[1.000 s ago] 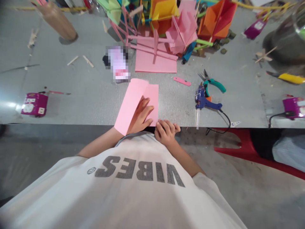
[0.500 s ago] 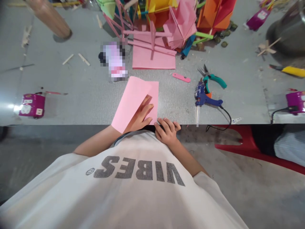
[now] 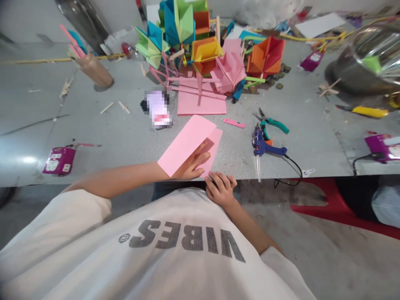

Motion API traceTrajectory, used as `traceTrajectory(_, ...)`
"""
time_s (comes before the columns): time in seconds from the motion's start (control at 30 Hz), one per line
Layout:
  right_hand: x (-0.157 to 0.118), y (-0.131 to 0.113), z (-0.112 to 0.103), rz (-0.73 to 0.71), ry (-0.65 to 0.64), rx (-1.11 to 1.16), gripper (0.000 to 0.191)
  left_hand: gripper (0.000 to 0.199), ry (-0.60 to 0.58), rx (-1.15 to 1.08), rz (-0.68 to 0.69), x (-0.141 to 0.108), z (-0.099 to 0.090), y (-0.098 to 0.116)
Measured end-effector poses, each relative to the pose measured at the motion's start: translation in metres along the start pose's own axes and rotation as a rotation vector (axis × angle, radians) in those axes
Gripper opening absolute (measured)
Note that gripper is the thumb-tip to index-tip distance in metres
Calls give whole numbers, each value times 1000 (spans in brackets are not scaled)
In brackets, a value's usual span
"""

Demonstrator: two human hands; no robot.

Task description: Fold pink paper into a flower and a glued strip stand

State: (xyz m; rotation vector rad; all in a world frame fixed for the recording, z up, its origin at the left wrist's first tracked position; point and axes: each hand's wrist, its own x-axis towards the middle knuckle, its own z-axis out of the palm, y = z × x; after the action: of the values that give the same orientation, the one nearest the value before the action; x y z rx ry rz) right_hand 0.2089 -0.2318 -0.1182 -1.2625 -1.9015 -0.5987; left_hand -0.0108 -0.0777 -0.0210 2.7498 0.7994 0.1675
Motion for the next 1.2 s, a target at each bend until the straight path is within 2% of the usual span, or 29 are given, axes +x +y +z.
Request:
traceTrajectory(0.17,6,-6,-5,22,-26,-38,31,62,25,10,64,4,-8,-2)
traceTrajectory(0.33,11,-8,-11,44,-69,-77,32,66,-28,-48,48,5,-11,-2)
traceTrajectory(0.53,16,-8,-14,70,-88,-47,46,61,-24,-74,63,7,-14,-1)
traceTrajectory(0.73,25,-10,-16,59,-121,-68,55,70,6,-109,51,5,6,-9)
traceTrajectory(0.83,28,-12,-18,50,-147,-82,54,69,53,-109,109,4,15,-15)
traceTrajectory(1.0,30,-14,-21,57,-163,-80,54,70,82,-124,109,3,18,-21)
traceTrajectory(1.2,37,-15,-24,60,-211,-79,43,70,72,-93,79,1,21,-22)
